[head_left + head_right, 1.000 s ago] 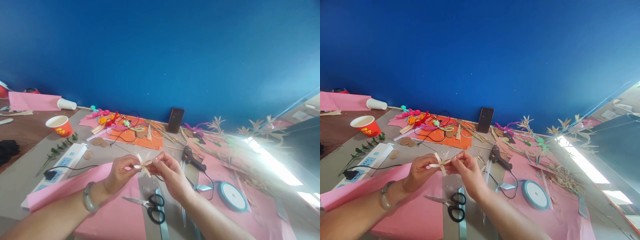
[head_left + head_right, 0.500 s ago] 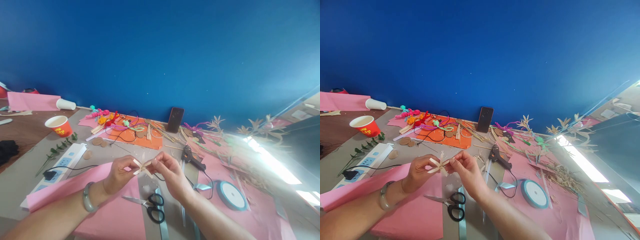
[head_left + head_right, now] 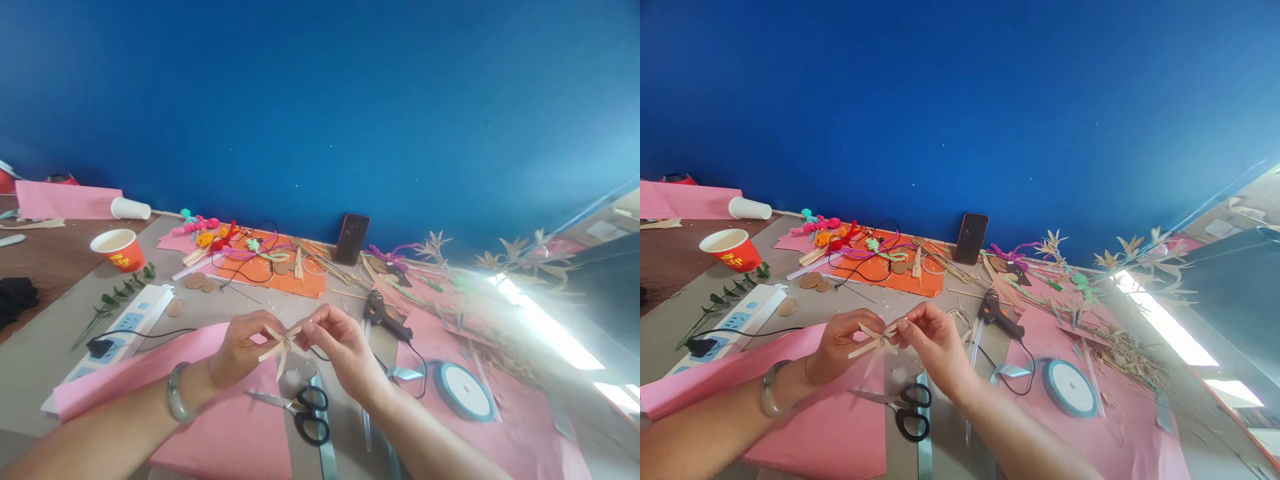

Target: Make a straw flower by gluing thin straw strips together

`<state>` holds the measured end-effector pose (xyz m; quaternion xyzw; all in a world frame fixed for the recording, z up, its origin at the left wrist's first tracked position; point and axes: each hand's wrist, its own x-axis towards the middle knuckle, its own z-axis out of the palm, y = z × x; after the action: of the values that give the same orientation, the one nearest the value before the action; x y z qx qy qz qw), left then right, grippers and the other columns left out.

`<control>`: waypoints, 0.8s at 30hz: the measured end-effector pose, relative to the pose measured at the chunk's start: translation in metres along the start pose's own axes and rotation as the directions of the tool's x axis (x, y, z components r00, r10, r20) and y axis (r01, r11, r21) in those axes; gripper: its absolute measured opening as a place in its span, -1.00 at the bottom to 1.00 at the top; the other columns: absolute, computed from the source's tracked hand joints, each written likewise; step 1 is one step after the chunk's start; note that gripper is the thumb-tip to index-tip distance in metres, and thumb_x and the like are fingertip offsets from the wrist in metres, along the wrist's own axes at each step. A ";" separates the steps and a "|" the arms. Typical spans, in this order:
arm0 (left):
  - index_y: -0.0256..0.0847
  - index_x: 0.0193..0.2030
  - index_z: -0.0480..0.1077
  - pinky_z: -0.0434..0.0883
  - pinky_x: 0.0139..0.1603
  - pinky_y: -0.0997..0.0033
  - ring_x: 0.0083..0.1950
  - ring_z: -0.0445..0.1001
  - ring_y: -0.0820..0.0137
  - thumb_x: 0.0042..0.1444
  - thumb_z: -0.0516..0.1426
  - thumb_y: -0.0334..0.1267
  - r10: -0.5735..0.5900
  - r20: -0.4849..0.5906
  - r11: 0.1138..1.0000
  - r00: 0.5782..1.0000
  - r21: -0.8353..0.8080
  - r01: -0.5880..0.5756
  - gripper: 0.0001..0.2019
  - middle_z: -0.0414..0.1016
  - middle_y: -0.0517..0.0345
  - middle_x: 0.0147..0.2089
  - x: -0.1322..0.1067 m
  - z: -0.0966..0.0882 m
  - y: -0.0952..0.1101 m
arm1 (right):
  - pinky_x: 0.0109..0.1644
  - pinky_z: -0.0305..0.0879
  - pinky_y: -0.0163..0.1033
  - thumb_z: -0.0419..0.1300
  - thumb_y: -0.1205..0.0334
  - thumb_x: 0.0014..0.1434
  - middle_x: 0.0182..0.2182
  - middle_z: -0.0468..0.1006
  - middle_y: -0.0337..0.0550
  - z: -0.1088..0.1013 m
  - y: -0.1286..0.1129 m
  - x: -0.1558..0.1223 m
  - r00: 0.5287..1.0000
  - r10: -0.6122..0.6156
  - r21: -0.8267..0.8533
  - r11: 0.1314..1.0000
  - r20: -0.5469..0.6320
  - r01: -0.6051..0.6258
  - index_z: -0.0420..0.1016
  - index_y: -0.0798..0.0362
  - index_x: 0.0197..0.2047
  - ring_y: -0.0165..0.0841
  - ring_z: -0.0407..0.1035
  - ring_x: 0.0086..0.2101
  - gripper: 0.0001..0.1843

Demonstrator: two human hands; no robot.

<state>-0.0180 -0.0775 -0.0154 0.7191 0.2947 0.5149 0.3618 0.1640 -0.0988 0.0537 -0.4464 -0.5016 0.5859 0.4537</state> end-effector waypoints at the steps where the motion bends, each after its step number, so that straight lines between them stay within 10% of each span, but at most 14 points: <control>1: -0.23 -0.39 0.49 0.44 -0.25 0.43 -0.28 0.51 0.37 0.08 0.20 -0.38 0.001 0.002 1.000 1.000 0.001 -0.001 -0.95 0.56 0.04 -0.34 0.000 0.000 0.000 | -0.29 0.33 -0.25 0.29 0.04 0.09 -0.56 0.55 -0.24 0.000 0.000 0.000 1.000 -0.003 -0.004 1.000 -0.001 0.003 0.39 0.04 -0.42 -0.40 0.42 -0.49 -0.74; 24: -0.22 -0.30 0.49 0.46 -0.24 0.40 -0.28 0.52 0.36 0.12 0.16 -0.38 0.079 0.010 0.996 0.997 0.047 -0.079 -0.94 0.56 0.02 -0.33 0.000 0.000 0.003 | -0.26 0.34 -0.20 0.35 0.08 0.00 -0.45 0.58 -0.15 -0.003 0.003 -0.002 0.993 -0.115 -0.252 0.961 0.022 0.117 0.58 0.02 -0.43 -0.30 0.43 -0.40 -0.81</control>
<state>-0.0181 -0.0797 -0.0129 0.7408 0.2766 0.5187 0.3251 0.1672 -0.1004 0.0510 -0.4684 -0.5990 0.4912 0.4248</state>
